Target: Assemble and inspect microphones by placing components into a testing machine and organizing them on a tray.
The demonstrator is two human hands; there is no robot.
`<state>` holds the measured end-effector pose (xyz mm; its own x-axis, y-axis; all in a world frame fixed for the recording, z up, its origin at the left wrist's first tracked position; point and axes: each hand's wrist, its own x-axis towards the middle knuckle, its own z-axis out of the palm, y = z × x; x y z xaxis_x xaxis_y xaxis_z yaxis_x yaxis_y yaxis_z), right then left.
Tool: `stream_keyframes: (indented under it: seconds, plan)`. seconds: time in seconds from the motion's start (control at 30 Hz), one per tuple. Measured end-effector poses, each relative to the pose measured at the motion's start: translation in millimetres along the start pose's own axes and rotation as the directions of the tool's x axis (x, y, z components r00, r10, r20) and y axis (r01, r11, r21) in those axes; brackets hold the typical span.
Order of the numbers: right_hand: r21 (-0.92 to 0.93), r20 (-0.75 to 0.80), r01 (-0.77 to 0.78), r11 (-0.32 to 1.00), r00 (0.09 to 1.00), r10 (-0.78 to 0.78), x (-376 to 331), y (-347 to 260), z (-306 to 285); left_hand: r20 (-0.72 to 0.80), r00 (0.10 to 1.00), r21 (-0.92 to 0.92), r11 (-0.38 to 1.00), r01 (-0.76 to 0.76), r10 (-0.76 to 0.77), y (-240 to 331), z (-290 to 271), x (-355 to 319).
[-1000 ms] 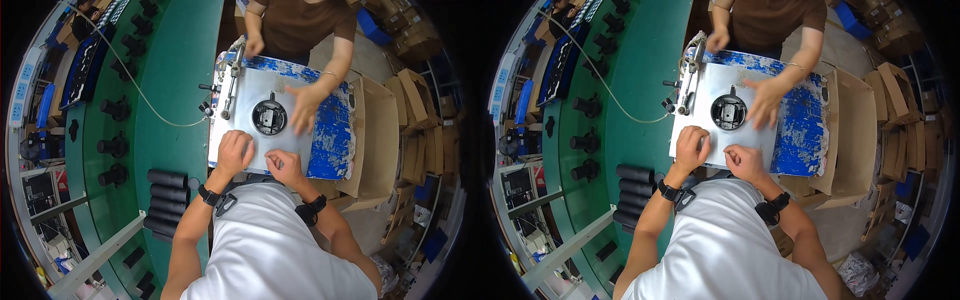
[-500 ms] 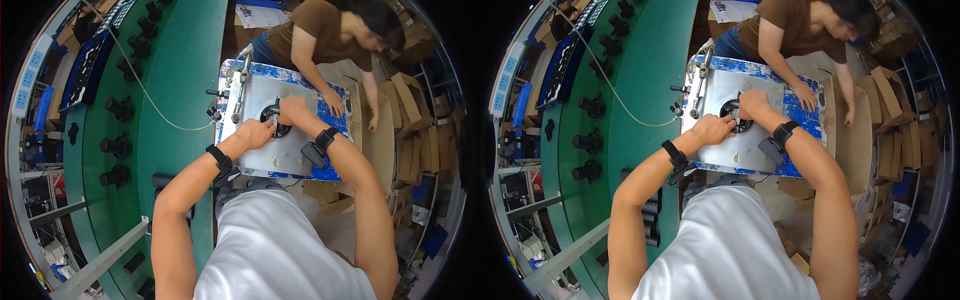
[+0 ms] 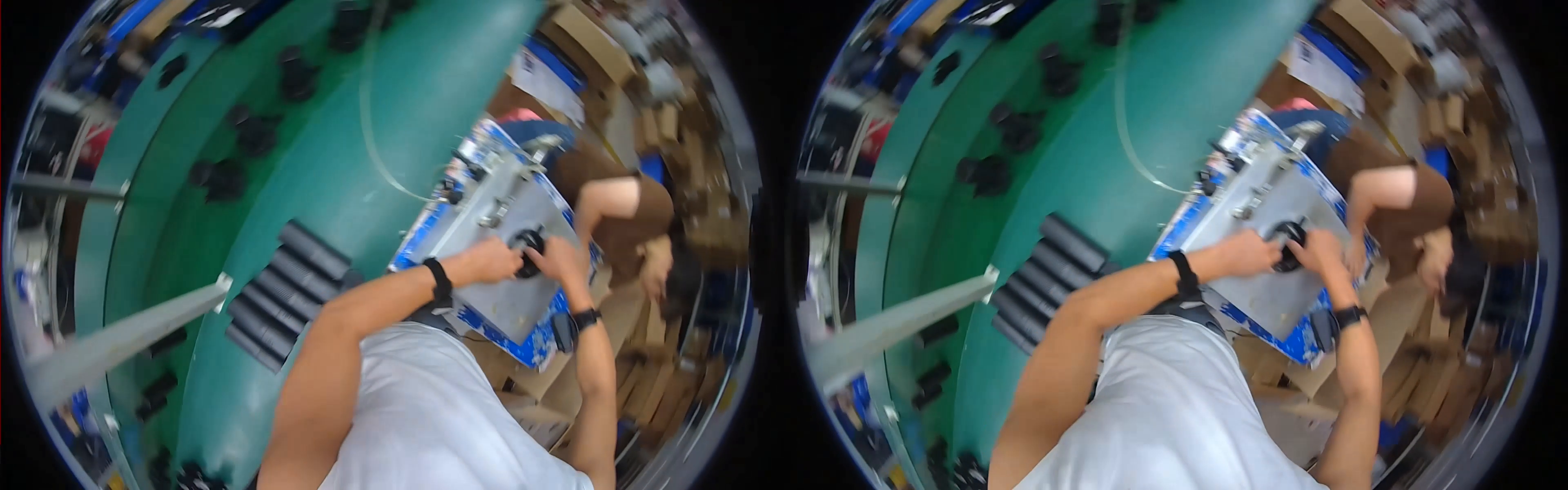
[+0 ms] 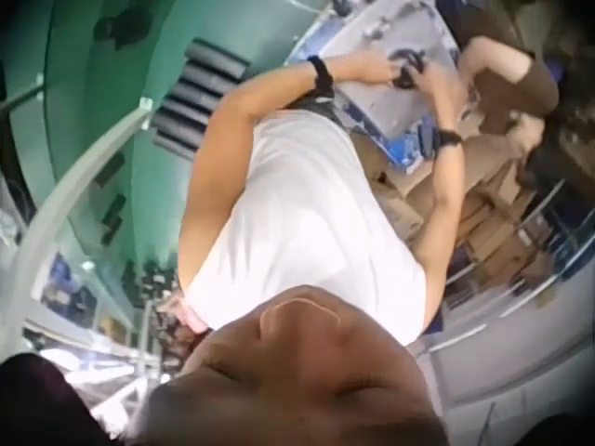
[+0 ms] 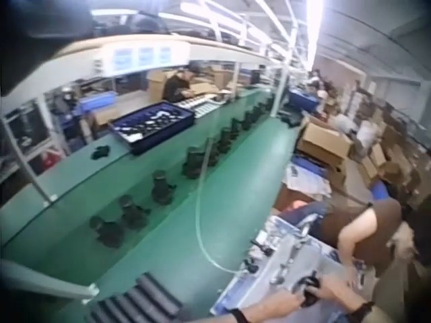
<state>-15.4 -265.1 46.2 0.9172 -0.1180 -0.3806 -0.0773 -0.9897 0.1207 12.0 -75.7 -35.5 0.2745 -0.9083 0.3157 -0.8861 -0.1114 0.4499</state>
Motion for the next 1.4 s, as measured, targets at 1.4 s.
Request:
stream_keyframes:
  seconds: [1.4]
  plan:
    - [0.619, -0.195, 0.238, -0.749, 0.97, 0.147, -70.4, -95.4, -40.7, 0.152, 0.703, -0.983, -0.034, 0.178, -0.695, 77.7, -106.2, -46.9]
